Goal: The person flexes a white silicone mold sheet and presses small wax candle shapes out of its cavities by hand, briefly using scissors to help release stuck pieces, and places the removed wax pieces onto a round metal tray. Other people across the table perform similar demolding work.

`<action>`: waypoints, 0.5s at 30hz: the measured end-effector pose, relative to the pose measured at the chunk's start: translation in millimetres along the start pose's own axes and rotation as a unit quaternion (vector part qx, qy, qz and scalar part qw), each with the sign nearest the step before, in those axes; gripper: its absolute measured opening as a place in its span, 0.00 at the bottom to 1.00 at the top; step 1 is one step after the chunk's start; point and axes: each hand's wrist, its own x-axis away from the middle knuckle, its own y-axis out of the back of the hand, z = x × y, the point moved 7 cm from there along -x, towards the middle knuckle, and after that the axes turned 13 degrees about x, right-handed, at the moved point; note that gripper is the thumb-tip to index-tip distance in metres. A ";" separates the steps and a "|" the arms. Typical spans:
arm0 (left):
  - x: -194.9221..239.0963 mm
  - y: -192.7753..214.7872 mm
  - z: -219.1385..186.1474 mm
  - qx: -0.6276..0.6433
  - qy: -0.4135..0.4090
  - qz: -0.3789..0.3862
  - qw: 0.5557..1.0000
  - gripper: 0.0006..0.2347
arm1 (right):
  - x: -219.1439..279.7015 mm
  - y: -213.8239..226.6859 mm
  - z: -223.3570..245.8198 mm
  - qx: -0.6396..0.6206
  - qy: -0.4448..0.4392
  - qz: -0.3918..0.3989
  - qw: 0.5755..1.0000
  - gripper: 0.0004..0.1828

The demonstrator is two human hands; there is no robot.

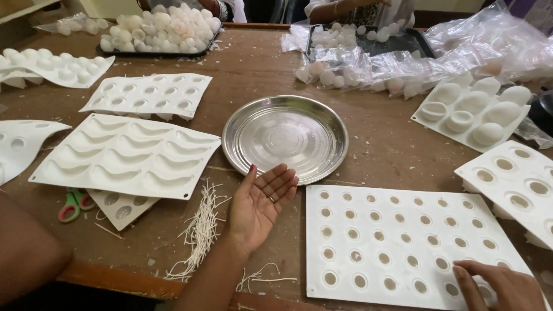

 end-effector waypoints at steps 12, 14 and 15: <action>8.2 -5.2 9.9 -0.027 0.048 0.004 0.998 0.25 | -14.7 28.0 -0.6 0.128 -0.115 0.043 0.984 0.22; 10.7 -10.2 10.3 -0.026 0.048 0.009 0.998 0.23 | -18.9 30.0 -0.3 0.142 -0.164 0.100 0.971 0.19; 7.7 -0.8 13.5 -0.026 0.050 0.008 0.998 0.23 | -17.7 30.3 1.0 0.143 -0.165 0.102 0.971 0.19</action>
